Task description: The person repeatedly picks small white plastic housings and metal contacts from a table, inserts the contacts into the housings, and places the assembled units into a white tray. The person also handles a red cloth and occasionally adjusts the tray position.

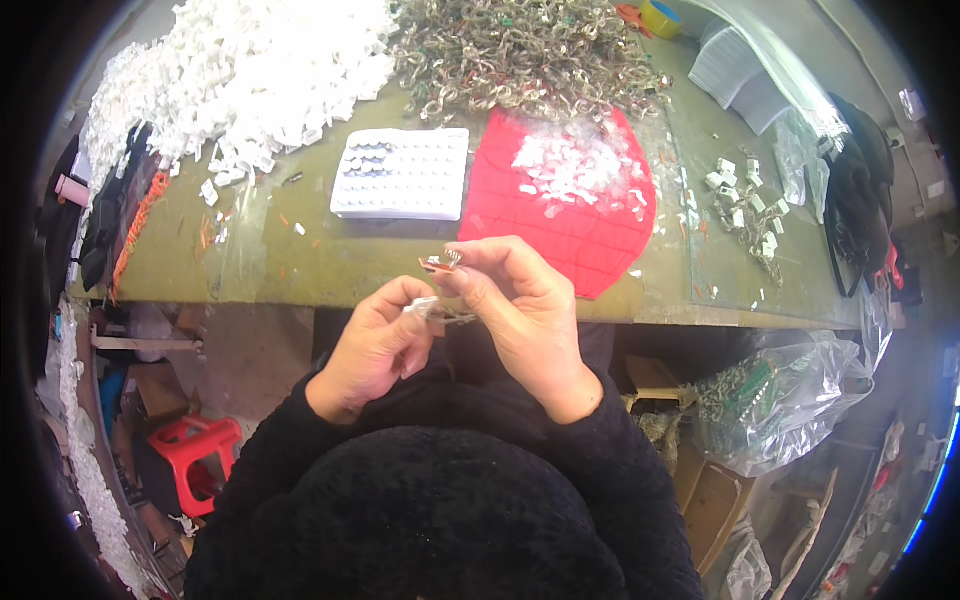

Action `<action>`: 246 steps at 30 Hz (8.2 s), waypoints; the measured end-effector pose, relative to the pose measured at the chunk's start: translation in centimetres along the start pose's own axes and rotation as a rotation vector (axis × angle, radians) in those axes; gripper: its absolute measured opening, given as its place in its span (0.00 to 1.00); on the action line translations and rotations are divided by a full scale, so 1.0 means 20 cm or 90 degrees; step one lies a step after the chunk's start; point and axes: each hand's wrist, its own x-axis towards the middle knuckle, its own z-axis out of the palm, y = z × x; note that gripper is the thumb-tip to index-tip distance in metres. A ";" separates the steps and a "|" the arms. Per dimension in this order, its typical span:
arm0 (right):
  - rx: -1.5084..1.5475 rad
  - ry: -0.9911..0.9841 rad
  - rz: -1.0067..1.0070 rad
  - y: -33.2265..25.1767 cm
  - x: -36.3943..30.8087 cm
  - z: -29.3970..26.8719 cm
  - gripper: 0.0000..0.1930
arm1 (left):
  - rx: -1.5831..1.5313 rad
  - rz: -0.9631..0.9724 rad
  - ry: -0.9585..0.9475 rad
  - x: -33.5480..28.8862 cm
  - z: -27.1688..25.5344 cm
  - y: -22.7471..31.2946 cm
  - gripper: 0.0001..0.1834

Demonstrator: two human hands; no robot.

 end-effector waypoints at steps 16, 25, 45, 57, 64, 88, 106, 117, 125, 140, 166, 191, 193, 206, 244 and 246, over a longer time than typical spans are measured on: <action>-0.514 -0.201 -0.291 0.02 0.03 0.02 0.14 | 0.465 0.191 0.072 -0.03 -0.04 0.15 0.04; -0.594 -0.252 -0.386 0.04 0.01 0.00 0.17 | 0.517 0.254 0.087 -0.05 -0.06 0.08 0.04; 0.381 -0.064 0.254 0.03 -0.01 0.11 0.04 | -0.119 0.174 0.014 0.00 0.05 0.03 0.18; 0.090 -0.038 0.117 0.06 -0.07 0.17 0.05 | -0.003 0.233 0.004 -0.03 -0.03 0.03 0.19; -0.295 -0.081 -0.224 0.08 -0.07 0.17 0.09 | 0.016 0.225 -0.012 -0.06 -0.07 0.09 0.13; 0.024 -0.026 0.194 0.14 -0.03 0.11 0.02 | -0.030 0.131 0.047 -0.04 0.01 0.05 0.10; -0.060 -0.015 0.111 0.15 -0.05 0.14 0.02 | 0.022 0.134 0.065 -0.06 -0.01 0.06 0.11; 0.060 -0.109 0.081 0.12 -0.07 0.18 0.06 | -0.136 0.123 -0.048 -0.02 -0.07 0.07 0.18; -0.036 -0.062 -0.004 0.09 -0.02 0.22 0.18 | 0.148 0.167 -0.073 -0.09 -0.09 0.17 0.18; -0.231 -0.041 -0.067 0.01 0.21 0.21 0.08 | -0.181 0.119 -0.073 -0.04 -0.19 0.12 0.23; -0.756 -0.249 -0.328 0.09 0.80 0.31 0.07 | -0.207 0.104 0.049 -0.05 -0.32 0.21 0.20; -0.620 -0.425 -0.498 -0.07 0.48 0.30 0.10 | -0.235 0.127 0.016 -0.03 -0.30 0.23 0.13; -0.580 -0.432 -0.487 -0.09 0.47 0.29 0.09 | -0.234 0.124 0.008 -0.03 -0.29 0.24 0.12; -0.221 -0.403 0.099 -0.07 0.40 0.25 0.08 | -0.241 0.084 0.013 -0.08 -0.23 0.20 0.11; -0.435 -0.386 -0.316 0.05 0.40 0.25 0.08 | -0.253 0.067 -0.007 -0.08 -0.33 0.18 0.11; -0.397 -0.387 -0.280 0.05 0.38 0.25 0.08 | -0.249 0.072 -0.004 -0.08 -0.32 0.16 0.11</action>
